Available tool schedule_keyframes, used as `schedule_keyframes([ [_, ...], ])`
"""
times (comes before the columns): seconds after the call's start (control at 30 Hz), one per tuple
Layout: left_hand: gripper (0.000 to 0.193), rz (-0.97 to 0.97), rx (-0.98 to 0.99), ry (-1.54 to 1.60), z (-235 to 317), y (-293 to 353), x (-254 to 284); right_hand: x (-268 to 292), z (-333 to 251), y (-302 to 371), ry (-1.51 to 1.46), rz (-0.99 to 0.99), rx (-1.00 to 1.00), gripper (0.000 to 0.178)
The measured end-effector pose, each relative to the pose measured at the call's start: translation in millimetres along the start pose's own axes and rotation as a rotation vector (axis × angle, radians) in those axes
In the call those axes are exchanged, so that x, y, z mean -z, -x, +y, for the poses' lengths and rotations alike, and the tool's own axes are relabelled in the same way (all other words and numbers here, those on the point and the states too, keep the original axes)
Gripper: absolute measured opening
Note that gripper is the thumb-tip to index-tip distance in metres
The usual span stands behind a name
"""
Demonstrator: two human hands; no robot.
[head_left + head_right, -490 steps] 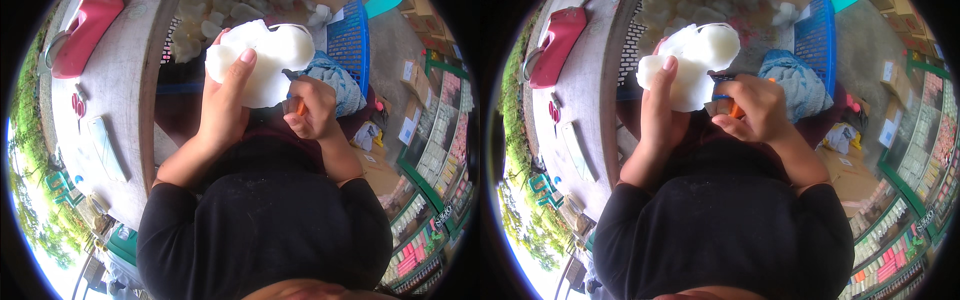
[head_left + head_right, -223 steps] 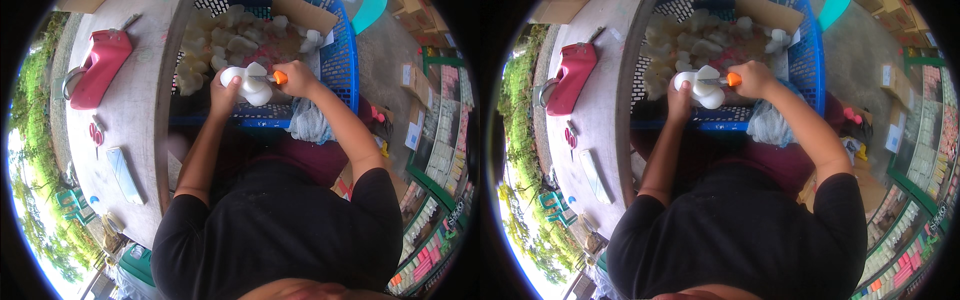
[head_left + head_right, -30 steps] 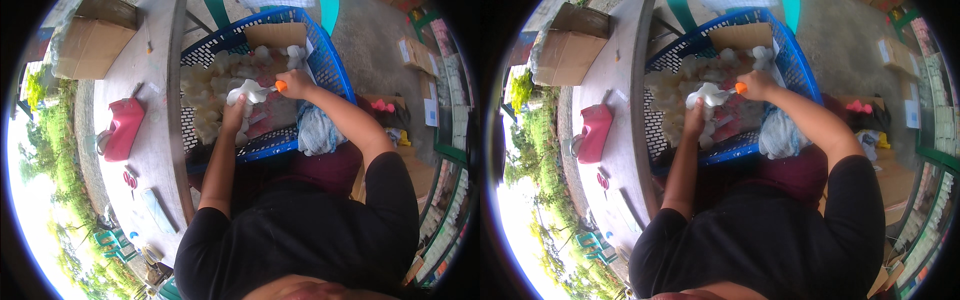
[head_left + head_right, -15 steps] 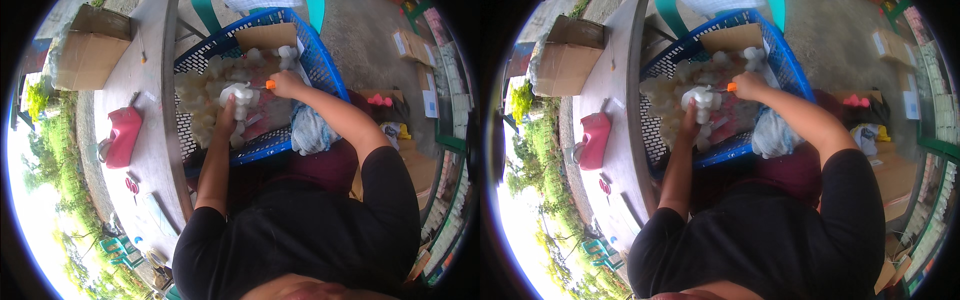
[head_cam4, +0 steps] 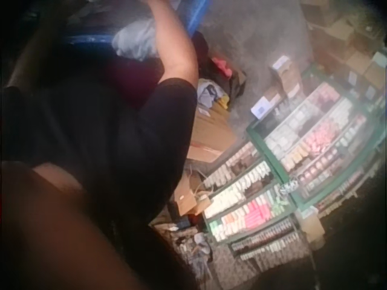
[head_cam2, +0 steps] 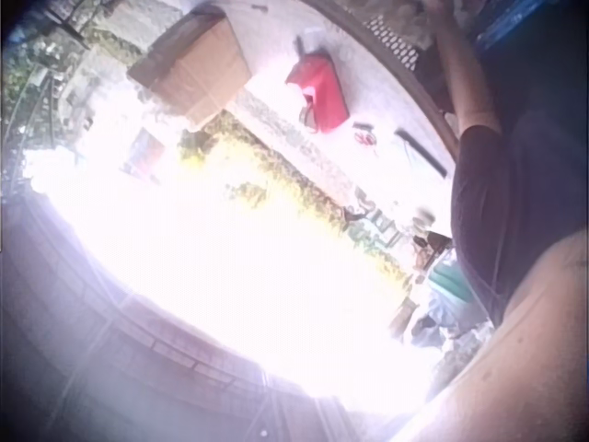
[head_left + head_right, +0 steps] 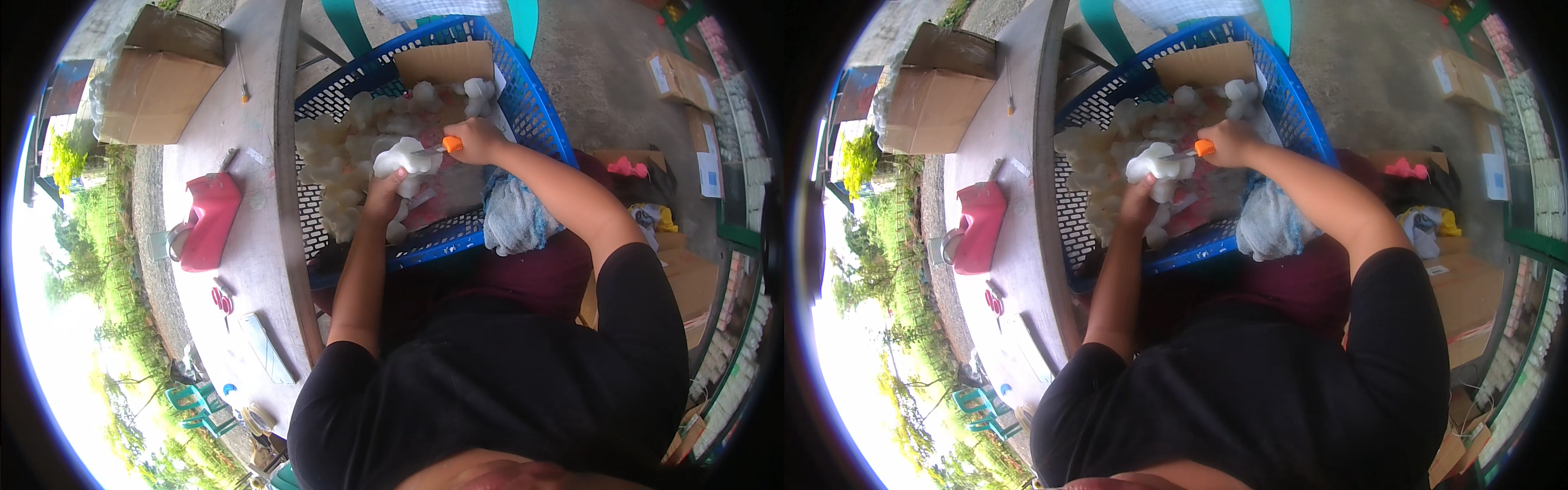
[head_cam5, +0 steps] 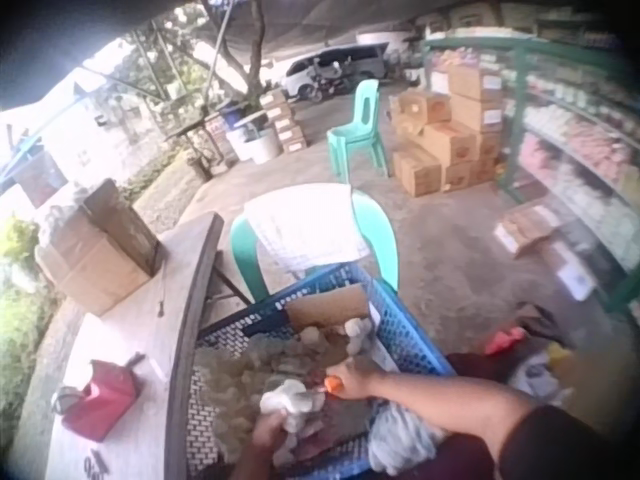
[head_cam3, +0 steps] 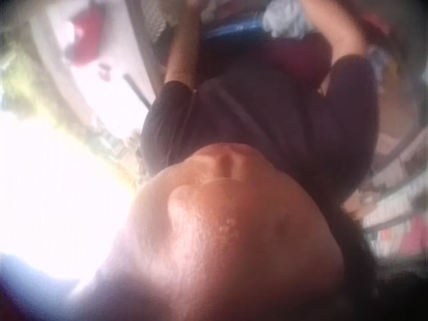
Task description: The person holds a white wax-like object and uses an orange utility knife to trim and shape its edges. They repeatedly rotate the object, make small cuts, and place trimmed pieces into a blue basket. The person continues this process throughout the clip.
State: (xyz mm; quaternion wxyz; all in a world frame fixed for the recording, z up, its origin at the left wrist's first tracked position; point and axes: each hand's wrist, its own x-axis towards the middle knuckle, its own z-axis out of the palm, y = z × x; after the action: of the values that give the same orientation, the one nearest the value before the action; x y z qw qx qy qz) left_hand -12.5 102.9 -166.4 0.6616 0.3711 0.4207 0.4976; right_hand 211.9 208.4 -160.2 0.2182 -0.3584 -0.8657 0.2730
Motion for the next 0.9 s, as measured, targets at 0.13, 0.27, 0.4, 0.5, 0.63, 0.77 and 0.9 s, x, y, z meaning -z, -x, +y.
schedule_keyframes([
  [0.13, 0.058, 0.007, 0.013, 0.038, 13, 2, -12, -4, 3, 0, 0.046, -0.014, -0.021, 0.016],
  [0.27, 0.06, -0.029, 0.075, 0.124, 21, 3, -21, -7, -1, -6, 0.078, -0.07, -0.238, 0.019],
  [0.4, 0.064, -0.188, 0.128, 0.181, 20, 9, -39, -2, 23, -4, 0.155, -0.124, -0.396, 0.023],
  [0.5, 0.07, -0.066, 0.112, 0.132, 21, 5, -37, -8, 12, -11, 0.045, 0.069, -0.287, 0.021],
  [0.63, 0.071, -0.04, 0.142, 0.205, 26, 8, -20, 2, 0, -8, -0.094, -0.007, -0.126, 0.017],
  [0.77, 0.062, -0.001, 0.096, 0.012, 23, 3, -19, -5, 0, -4, -0.05, -0.024, 0.027, 0.017],
  [0.9, 0.059, -0.02, 0.155, -0.001, 26, 4, -27, -2, 0, -2, -0.008, -0.037, 0.046, 0.016],
])
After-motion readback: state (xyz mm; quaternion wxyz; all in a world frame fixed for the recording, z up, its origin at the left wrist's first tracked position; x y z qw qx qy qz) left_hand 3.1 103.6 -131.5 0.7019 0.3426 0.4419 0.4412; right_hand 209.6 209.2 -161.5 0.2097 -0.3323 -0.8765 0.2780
